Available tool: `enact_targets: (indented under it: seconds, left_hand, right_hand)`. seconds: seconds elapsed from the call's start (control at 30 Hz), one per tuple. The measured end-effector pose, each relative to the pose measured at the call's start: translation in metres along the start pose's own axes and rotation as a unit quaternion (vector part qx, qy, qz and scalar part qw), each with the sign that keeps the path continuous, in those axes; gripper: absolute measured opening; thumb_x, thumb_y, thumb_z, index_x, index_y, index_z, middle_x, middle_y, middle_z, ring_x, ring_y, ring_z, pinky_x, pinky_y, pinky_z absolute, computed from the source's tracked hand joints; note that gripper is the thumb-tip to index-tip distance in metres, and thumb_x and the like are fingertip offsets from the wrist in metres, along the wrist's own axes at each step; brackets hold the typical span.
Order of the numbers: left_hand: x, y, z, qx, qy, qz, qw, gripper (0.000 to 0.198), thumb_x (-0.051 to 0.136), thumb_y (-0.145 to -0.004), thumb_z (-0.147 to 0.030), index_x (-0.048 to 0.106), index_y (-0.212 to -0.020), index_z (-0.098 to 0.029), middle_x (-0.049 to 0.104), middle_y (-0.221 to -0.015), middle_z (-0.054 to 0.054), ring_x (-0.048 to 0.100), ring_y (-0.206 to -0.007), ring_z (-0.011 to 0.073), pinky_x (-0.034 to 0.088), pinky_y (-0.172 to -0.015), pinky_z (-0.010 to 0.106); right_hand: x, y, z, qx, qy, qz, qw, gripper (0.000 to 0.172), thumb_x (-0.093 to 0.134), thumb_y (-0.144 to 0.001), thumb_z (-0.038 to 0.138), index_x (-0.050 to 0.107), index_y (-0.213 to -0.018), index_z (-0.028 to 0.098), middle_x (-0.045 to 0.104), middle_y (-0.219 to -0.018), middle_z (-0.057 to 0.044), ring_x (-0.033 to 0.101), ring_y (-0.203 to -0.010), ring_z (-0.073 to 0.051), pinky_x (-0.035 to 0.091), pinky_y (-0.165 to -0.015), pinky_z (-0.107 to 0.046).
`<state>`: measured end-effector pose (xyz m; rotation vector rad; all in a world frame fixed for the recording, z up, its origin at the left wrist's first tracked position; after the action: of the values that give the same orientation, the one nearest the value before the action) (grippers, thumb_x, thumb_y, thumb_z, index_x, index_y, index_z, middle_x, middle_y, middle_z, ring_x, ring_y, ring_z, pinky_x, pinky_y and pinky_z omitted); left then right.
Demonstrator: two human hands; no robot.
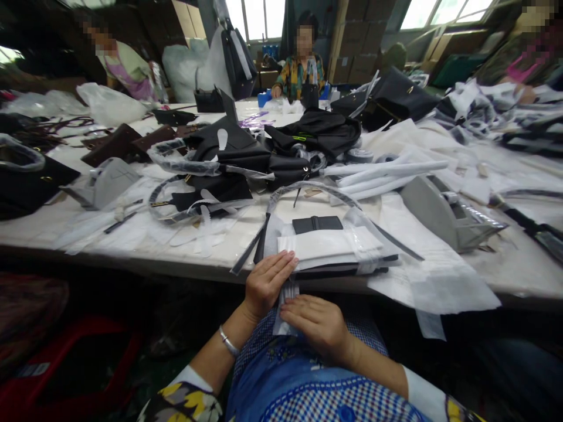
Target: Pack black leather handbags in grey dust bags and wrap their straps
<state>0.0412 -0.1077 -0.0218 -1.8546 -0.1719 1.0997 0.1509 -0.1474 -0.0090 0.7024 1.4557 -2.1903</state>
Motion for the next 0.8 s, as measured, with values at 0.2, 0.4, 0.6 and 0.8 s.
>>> enact_targets:
  seconds: [0.2,0.4,0.6,0.8]
  left_hand:
    - [-0.001,-0.003,-0.002,-0.009,-0.002,-0.001,1.000,0.041,0.050,-0.098,-0.011,0.054,-0.138,-0.019,0.067,-0.129,0.011,0.060,-0.125,0.0231,0.052,-0.102,0.041]
    - [-0.009,-0.003,-0.004,-0.030,-0.002,-0.029,0.999,0.039,0.051,-0.097,-0.010,0.058,-0.134,-0.019,0.070,-0.119,0.012,0.063,-0.117,0.0229,0.054,-0.098,0.039]
    - [-0.011,-0.002,0.000,-0.069,0.009,-0.022,0.997,0.039,0.050,-0.097,-0.011,0.060,-0.133,-0.023,0.068,-0.112,0.009,0.065,-0.106,0.0202,0.056,-0.091,0.034]
    - [-0.010,-0.002,0.001,-0.074,0.014,-0.026,0.997,0.036,0.055,-0.095,-0.010,0.063,-0.129,-0.020,0.069,-0.109,0.009,0.064,-0.106,0.0198,0.054,-0.094,0.034]
  right_hand:
    - [-0.031,-0.041,-0.009,-0.018,0.047,0.001,0.999,0.024,0.051,-0.097,0.013,0.069,-0.111,0.019,0.077,-0.096,-0.005,0.073,-0.089,-0.015,0.058,-0.087,-0.031]
    - [-0.060,-0.082,-0.056,0.101,0.076,-0.051,0.991,0.017,0.058,-0.094,0.016,0.074,-0.100,0.022,0.077,-0.091,-0.002,0.072,-0.084,-0.016,0.057,-0.079,-0.029]
    - [-0.073,-0.111,-0.070,0.129,0.033,-0.005,0.991,0.014,0.060,-0.096,0.022,0.074,-0.094,0.023,0.076,-0.088,-0.001,0.071,-0.082,-0.014,0.057,-0.076,-0.027]
    - [-0.044,-0.028,-0.023,-0.031,0.074,0.109,0.991,0.035,0.053,-0.098,0.013,0.061,-0.131,0.021,0.074,-0.115,-0.007,0.066,-0.112,-0.017,0.055,-0.097,-0.034]
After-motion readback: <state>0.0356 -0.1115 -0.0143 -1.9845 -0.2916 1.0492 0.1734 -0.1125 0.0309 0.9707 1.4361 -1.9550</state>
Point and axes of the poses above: each hand's wrist, its own y-axis away from the middle knuckle, its own x-axis out of the palm, z = x × y, the point moved 9 cm from there along -y, towards the middle knuckle
